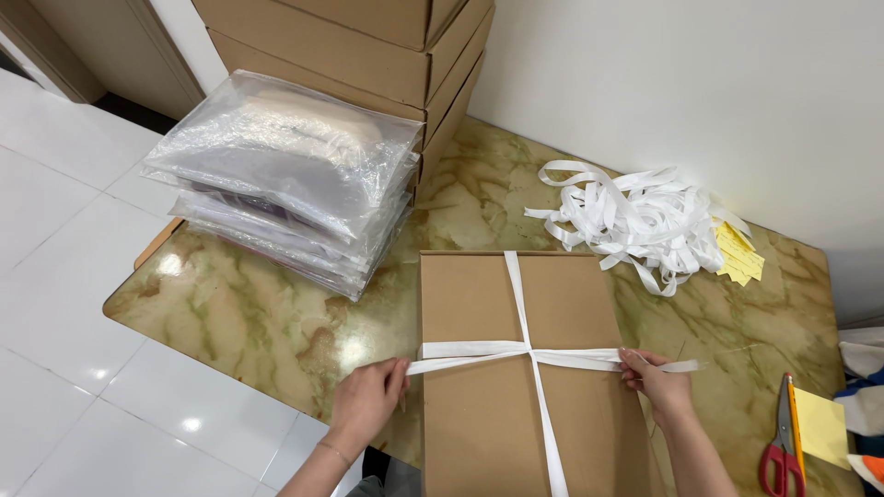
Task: Pack a bagged garment into a cardboard box and tie a decorative ribbon around it.
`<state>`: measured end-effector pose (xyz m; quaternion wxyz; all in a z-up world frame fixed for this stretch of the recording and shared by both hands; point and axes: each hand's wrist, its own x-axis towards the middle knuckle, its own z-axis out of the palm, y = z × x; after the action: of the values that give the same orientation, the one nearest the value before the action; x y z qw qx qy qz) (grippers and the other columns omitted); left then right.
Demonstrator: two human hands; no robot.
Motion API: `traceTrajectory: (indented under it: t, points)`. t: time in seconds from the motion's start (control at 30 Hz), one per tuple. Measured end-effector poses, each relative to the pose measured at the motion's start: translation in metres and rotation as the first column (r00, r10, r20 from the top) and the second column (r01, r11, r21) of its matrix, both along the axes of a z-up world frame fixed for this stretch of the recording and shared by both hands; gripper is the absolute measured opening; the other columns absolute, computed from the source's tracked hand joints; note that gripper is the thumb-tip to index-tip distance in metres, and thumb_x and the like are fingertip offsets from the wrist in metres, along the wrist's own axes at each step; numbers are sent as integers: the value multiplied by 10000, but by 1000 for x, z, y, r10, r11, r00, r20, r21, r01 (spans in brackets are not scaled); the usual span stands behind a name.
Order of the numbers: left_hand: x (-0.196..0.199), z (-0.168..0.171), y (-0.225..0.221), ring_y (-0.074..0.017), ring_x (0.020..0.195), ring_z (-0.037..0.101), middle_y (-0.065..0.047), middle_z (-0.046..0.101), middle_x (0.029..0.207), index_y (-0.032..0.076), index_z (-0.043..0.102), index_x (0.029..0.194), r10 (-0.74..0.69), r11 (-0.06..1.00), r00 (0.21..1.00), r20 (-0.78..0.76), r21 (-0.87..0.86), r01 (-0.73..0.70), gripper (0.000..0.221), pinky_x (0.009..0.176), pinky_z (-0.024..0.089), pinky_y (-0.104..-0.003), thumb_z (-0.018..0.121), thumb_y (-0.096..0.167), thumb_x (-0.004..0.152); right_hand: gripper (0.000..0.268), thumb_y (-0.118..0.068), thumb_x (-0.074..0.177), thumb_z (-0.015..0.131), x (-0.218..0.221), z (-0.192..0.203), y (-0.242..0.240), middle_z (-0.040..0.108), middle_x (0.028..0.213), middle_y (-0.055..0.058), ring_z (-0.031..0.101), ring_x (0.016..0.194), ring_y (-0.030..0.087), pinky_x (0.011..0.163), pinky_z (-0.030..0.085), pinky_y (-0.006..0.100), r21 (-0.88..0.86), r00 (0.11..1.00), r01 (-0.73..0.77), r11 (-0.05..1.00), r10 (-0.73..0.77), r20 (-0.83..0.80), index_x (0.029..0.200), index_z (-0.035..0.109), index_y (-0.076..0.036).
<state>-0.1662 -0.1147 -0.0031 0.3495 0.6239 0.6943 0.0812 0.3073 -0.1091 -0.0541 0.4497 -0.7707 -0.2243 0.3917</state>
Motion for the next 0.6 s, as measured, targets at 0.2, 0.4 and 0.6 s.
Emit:
traceTrajectory:
  t: [0.2, 0.4, 0.6]
  points:
    - [-5, -7, -5, -135, 798, 701, 137, 740, 727, 326, 682, 752, -8, 998, 998, -59, -61, 4, 483, 727, 530, -334, 365, 529, 1056, 178, -26, 913, 780, 24, -50, 7, 686, 849, 105, 556, 667, 117, 586, 461, 198, 134, 973, 172, 976, -147, -181, 1049, 731, 77]
    - [-13, 0, -2, -130, 705, 665, 108, 692, 656, 326, 681, 718, -47, 995, 999, 0, -85, 46, 447, 700, 508, -314, 429, 516, 1034, 171, -34, 923, 763, 41, -49, -8, 703, 921, 96, 596, 778, 112, 663, 474, 180, 177, 958, 134, 975, -82, -273, 1062, 730, 59]
    - [-29, 42, -4, -29, 735, 617, 124, 749, 832, 255, 765, 834, -345, 816, 898, 273, -386, 430, 168, 709, 477, -198, 702, 372, 937, 346, 28, 857, 814, 131, -28, -83, 762, 987, 278, 660, 900, 352, 843, 478, 426, -259, 876, -469, 845, 406, -260, 1185, 795, 135]
